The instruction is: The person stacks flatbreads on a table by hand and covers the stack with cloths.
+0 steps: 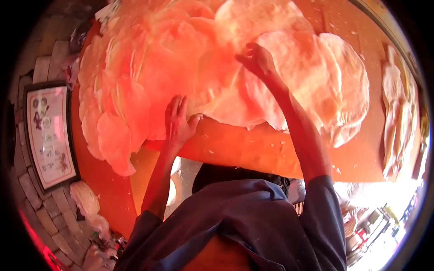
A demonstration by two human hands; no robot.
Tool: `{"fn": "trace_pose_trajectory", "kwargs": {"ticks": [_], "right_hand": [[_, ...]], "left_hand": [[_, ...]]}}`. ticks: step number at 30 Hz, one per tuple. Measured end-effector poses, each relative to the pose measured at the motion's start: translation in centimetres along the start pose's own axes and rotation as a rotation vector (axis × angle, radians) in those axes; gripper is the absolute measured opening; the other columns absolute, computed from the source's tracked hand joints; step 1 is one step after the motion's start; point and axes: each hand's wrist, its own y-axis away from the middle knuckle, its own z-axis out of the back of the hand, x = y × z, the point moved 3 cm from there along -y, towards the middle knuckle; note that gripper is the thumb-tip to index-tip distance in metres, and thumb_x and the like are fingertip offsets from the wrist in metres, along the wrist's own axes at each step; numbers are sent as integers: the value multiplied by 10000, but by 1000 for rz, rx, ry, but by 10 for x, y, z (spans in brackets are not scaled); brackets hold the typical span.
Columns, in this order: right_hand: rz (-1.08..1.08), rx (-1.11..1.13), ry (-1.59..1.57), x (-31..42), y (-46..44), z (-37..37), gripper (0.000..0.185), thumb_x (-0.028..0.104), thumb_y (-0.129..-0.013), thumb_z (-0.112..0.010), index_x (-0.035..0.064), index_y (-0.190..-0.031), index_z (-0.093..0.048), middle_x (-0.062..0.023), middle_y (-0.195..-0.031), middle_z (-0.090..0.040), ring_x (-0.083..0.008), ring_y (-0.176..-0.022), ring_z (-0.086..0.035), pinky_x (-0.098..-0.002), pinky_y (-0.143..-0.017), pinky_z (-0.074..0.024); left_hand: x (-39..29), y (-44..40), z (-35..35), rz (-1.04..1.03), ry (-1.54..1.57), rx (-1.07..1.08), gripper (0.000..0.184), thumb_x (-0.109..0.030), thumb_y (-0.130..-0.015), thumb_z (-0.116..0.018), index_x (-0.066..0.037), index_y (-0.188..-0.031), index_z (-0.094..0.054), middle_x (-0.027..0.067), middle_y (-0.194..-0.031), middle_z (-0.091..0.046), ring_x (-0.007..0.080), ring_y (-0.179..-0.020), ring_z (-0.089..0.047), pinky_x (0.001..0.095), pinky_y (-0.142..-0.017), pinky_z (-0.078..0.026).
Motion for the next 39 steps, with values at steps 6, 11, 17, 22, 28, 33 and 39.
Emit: {"fn": "trace_pose_trajectory", "kwargs": {"ticks": [6, 11, 17, 22, 28, 33, 39], "right_hand": [[-364, 191, 6, 17, -29, -22, 314, 266, -805, -765, -17, -900, -670, -20, -621, -569, -110, -513, -523, -272, -456, -369], [-2, 166, 74, 87, -3, -33, 245, 275, -833, -735, 71, -735, -641, 30, -639, -559, -66, -565, -513, -239, -512, -361], [267, -102, 261, 145, -16, 112, 97, 77, -890, -692, 30, -967, -726, -14, -923, -708, -91, -867, -639, -255, -791, -522], [417, -550, 1098, 294, 48, 197, 279, 1, -711, -688, 27, -988, -679, -65, -738, -653, -152, -627, -627, -318, -564, -512], [182, -309, 1565, 187, 71, 249, 254, 83, -907, -563, 71, -1137, -670, -136, -1117, -683, -287, -1044, -660, -365, -880, -531], [-167, 195, 298, 50, 122, 121, 439, 332, -911, -685, 39, -1230, -608, -123, -1062, -697, -180, -861, -682, -317, -772, -544], [-427, 295, -24, 69, 131, 23, 373, 243, -942, -616, 17, -1238, -605, -96, -962, -705, -194, -849, -686, -338, -730, -579]], "left_hand": [[15, 30, -10, 84, -16, -34, 713, -151, -734, -726, 50, -1355, -439, 263, -1388, -434, 425, -1291, -416, 554, -1061, -341], [23, 28, -6, -9, -131, -126, 615, -71, -760, -636, 40, -1341, -467, 252, -1350, -484, 423, -1220, -491, 490, -999, -417], [49, 43, 19, 169, 61, -265, 458, 34, -794, -553, 2, -1249, -597, 215, -1110, -648, 365, -970, -649, 409, -845, -521], [49, 12, 65, -27, 50, -290, 397, 53, -825, -537, -6, -1206, -634, 213, -926, -682, 358, -809, -683, 400, -724, -537], [0, -14, 93, 181, 218, -17, 420, 18, -813, -553, -3, -1226, -631, 227, -1076, -677, 387, -971, -673, 417, -840, -539], [-89, -19, 59, -154, 353, 62, 464, 45, -821, -550, -31, -1273, -620, 176, -852, -672, 334, -738, -670, 399, -688, -537], [-149, -6, 4, -206, 433, 256, 458, -18, -809, -602, -14, -1267, -592, 179, -800, -660, 339, -693, -660, 426, -603, -534]]}}
